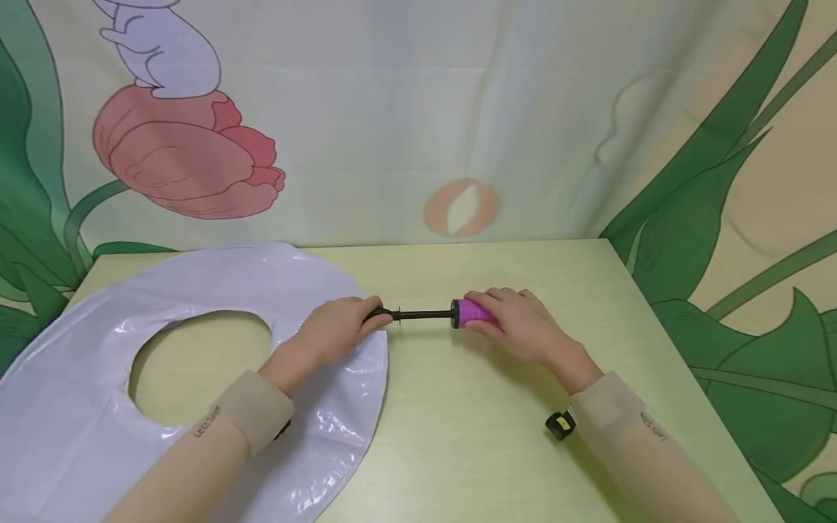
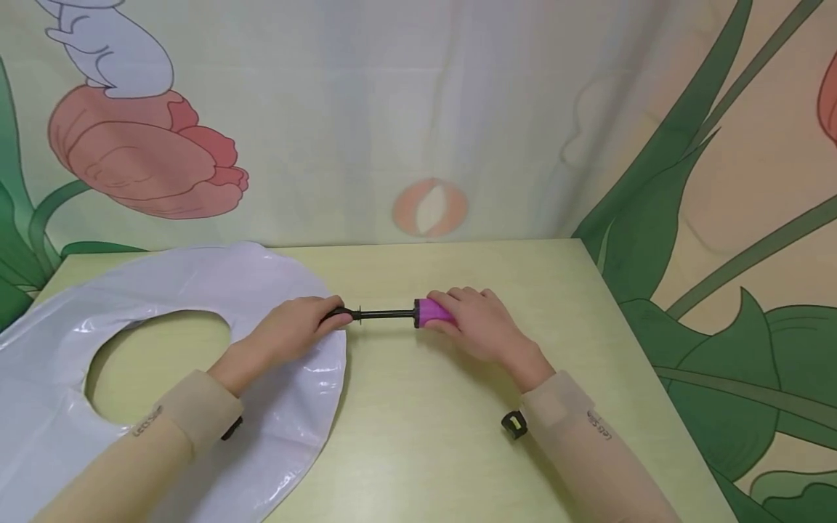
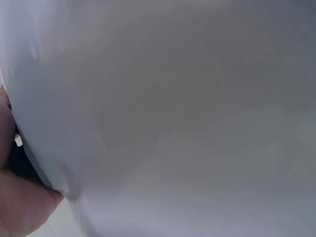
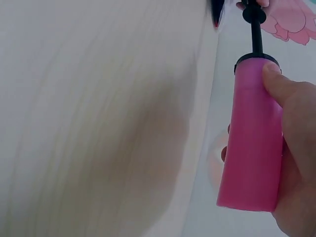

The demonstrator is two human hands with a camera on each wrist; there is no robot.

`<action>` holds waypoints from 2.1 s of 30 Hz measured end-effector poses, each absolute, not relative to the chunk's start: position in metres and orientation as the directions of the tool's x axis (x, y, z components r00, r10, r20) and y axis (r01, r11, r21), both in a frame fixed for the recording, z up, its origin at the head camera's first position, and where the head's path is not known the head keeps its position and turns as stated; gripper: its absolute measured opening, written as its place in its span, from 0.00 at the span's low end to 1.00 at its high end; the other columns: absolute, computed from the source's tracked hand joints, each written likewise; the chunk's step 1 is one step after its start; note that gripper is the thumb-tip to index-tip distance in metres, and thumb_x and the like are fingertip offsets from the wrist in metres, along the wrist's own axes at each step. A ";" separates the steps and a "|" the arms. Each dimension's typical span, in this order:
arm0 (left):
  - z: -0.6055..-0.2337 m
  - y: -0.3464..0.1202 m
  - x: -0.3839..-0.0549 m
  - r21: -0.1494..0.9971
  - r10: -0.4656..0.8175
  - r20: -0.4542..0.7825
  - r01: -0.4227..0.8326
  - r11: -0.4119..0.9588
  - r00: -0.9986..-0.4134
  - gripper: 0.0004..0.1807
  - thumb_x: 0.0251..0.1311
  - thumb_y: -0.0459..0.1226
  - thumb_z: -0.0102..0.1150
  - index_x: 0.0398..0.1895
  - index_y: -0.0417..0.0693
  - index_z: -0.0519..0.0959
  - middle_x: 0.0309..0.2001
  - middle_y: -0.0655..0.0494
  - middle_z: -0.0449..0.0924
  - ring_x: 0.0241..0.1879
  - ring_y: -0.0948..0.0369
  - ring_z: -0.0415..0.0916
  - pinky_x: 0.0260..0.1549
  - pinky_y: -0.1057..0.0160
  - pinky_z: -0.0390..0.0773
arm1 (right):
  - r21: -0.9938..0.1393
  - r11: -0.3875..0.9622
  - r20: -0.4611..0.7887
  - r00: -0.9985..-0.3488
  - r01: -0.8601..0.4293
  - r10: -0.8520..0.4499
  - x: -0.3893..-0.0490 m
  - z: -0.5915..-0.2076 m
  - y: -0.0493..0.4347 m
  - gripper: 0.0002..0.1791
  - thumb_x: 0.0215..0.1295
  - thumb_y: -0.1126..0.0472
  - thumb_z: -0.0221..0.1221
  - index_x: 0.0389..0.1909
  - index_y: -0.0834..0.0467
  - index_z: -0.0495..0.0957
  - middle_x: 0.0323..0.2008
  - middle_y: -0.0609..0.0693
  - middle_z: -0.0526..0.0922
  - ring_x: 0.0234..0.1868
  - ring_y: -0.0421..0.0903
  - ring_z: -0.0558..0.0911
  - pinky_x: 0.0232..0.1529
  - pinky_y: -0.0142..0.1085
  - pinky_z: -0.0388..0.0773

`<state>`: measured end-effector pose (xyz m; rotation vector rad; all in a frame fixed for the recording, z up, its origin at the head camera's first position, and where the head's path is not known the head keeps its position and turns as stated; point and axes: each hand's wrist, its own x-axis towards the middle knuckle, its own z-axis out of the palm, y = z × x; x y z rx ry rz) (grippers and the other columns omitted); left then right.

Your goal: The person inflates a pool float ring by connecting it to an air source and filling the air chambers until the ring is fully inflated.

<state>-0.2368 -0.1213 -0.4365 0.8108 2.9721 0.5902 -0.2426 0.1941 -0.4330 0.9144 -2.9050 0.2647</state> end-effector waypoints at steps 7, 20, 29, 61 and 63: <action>-0.432 -0.096 -0.233 0.284 0.540 0.122 0.551 0.785 -0.833 0.17 0.72 0.54 0.43 0.32 0.54 0.68 0.20 0.60 0.66 0.23 0.61 0.67 0.24 0.59 0.69 | -0.128 0.759 0.136 -0.770 -0.638 -0.624 -0.238 -0.428 0.163 0.33 0.68 0.32 0.44 0.63 0.50 0.71 0.44 0.47 0.79 0.39 0.42 0.75 0.39 0.43 0.69; -0.433 -0.125 -0.238 0.263 0.500 0.172 0.529 0.807 -0.849 0.16 0.72 0.50 0.45 0.29 0.50 0.66 0.17 0.59 0.64 0.21 0.57 0.67 0.28 0.56 0.68 | -0.043 0.818 0.084 -0.818 -0.573 -0.569 -0.245 -0.426 0.198 0.34 0.69 0.33 0.44 0.66 0.52 0.68 0.50 0.51 0.78 0.48 0.49 0.76 0.46 0.51 0.70; -0.432 -0.097 -0.232 0.292 0.540 0.159 0.562 0.774 -0.826 0.16 0.72 0.53 0.43 0.32 0.52 0.67 0.18 0.60 0.67 0.21 0.59 0.67 0.27 0.58 0.68 | 0.023 0.765 0.120 -0.758 -0.644 -0.641 -0.234 -0.420 0.166 0.33 0.69 0.33 0.44 0.62 0.52 0.71 0.40 0.47 0.79 0.39 0.44 0.76 0.36 0.44 0.71; -0.427 -0.099 -0.244 0.358 0.524 0.147 0.540 0.762 -0.839 0.20 0.72 0.54 0.42 0.31 0.50 0.69 0.18 0.59 0.64 0.21 0.59 0.65 0.24 0.59 0.66 | 0.008 0.773 0.125 -0.767 -0.634 -0.630 -0.246 -0.413 0.153 0.32 0.69 0.35 0.47 0.63 0.52 0.70 0.41 0.49 0.79 0.38 0.47 0.77 0.35 0.46 0.71; -0.428 -0.101 -0.244 0.350 0.519 0.145 0.534 0.770 -0.843 0.20 0.71 0.55 0.43 0.31 0.50 0.70 0.18 0.59 0.64 0.21 0.58 0.65 0.24 0.59 0.66 | 0.007 0.772 0.123 -0.766 -0.635 -0.631 -0.246 -0.416 0.152 0.32 0.69 0.34 0.45 0.63 0.51 0.70 0.40 0.49 0.79 0.37 0.46 0.77 0.35 0.44 0.71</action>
